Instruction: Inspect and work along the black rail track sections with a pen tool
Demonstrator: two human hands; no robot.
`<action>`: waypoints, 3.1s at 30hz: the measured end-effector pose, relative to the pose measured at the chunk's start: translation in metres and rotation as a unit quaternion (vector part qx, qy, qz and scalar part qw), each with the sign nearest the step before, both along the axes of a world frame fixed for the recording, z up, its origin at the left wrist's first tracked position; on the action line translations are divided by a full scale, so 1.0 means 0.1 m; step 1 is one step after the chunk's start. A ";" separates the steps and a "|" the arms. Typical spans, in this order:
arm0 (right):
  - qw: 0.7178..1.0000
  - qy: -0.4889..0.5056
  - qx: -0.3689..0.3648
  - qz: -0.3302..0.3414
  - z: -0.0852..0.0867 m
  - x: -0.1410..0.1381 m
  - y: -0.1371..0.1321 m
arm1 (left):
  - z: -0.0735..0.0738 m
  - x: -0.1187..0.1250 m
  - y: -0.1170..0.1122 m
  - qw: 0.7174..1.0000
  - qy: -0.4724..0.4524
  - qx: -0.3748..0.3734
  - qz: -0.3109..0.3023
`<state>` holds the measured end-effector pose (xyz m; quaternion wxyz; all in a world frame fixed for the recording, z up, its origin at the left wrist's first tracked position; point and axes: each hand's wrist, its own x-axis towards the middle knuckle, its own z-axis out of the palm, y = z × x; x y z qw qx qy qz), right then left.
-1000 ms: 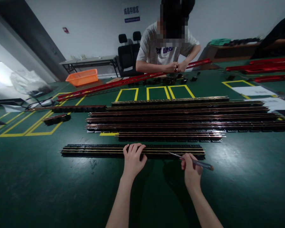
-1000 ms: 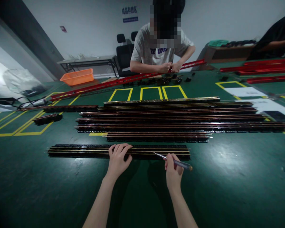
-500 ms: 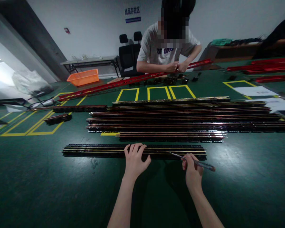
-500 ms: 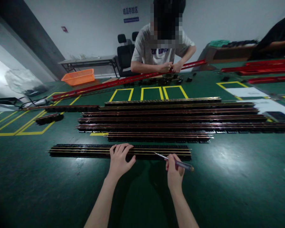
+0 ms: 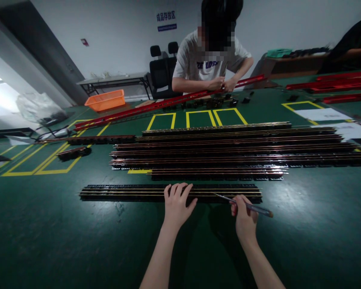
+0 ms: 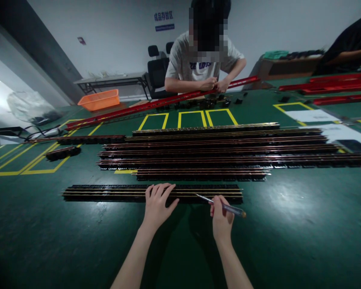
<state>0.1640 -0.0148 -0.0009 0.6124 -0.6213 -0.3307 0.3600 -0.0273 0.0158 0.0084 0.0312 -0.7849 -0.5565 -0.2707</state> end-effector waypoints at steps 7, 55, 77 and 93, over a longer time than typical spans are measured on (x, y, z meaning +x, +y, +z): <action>1.000 -0.005 0.010 -0.022 0.07 -0.06 -0.01 | -0.04 0.02 0.01 1.000 -0.008 -0.008 0.006; 1.000 -0.029 -0.002 0.003 0.14 -0.12 -0.03 | -0.01 -0.02 0.04 0.999 -0.025 -0.004 0.026; 0.999 -0.033 0.014 -0.022 0.11 -0.10 -0.03 | -0.03 -0.01 0.05 0.999 -0.039 0.002 0.024; 0.999 -0.031 0.028 -0.018 0.12 -0.09 -0.03 | -0.03 -0.01 0.04 0.999 -0.035 0.002 0.029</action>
